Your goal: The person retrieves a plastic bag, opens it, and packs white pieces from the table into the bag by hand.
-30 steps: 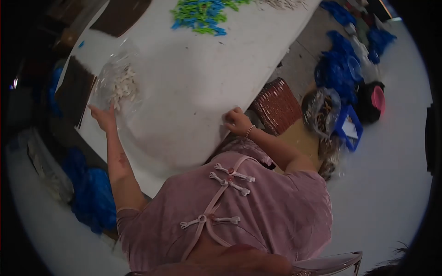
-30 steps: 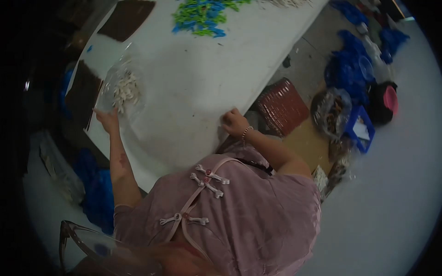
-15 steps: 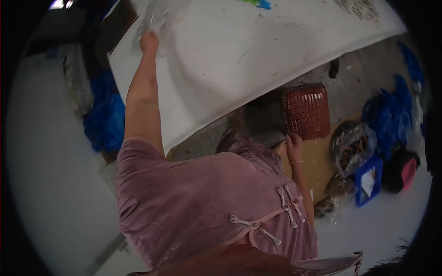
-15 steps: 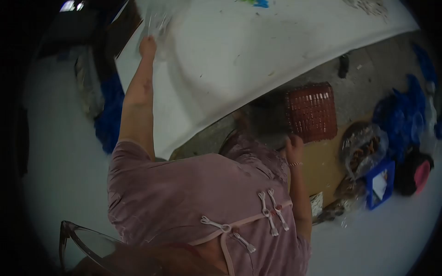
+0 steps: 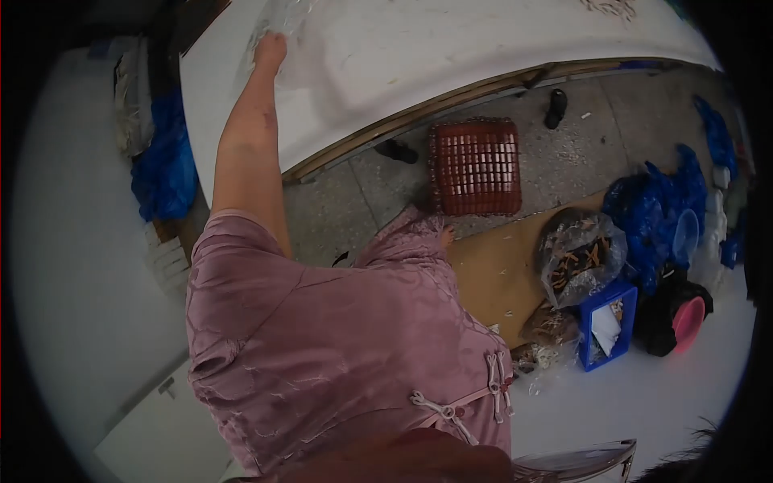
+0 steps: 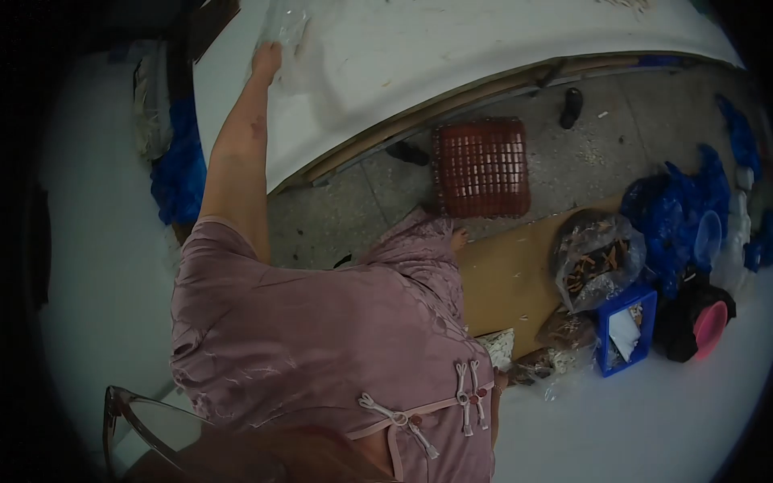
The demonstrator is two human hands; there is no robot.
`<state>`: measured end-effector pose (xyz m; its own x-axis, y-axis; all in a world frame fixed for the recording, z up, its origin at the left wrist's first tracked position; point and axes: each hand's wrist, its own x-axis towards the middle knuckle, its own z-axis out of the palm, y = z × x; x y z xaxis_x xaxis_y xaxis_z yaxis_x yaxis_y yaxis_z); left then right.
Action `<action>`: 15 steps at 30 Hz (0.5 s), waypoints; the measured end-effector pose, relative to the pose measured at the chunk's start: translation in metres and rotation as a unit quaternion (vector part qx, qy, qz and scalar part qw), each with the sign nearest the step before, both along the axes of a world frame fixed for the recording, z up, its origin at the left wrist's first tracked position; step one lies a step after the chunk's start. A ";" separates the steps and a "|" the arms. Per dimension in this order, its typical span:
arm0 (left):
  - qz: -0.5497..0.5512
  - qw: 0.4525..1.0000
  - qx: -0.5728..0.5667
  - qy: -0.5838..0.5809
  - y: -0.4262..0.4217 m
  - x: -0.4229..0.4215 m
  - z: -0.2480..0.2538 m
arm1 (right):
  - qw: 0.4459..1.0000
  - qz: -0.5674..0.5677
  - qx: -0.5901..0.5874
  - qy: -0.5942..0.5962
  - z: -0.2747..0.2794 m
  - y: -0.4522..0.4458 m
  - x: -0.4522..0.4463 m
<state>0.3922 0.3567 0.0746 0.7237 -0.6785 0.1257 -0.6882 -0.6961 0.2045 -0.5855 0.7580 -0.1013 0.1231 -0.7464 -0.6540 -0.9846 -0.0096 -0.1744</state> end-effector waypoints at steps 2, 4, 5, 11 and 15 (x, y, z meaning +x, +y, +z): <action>-0.007 1.000 -0.015 -0.024 -0.018 -0.002 -0.024 | 0.996 -0.064 -0.039 -0.049 0.014 0.001 0.025; 0.003 1.000 -0.026 0.006 -0.031 -0.037 -0.020 | 0.986 -0.110 -0.083 -0.091 0.031 -0.008 0.027; 0.004 0.998 -0.050 0.026 -0.039 -0.041 -0.026 | 0.980 -0.126 -0.104 -0.112 0.036 -0.012 0.020; 0.032 0.995 -0.087 0.039 -0.071 -0.084 -0.024 | 0.909 -0.132 -0.245 -0.312 0.005 -0.164 -0.004; 0.053 0.992 -0.114 0.034 -0.100 -0.126 -0.035 | 0.849 -0.168 -0.278 -0.416 -0.017 -0.174 -0.053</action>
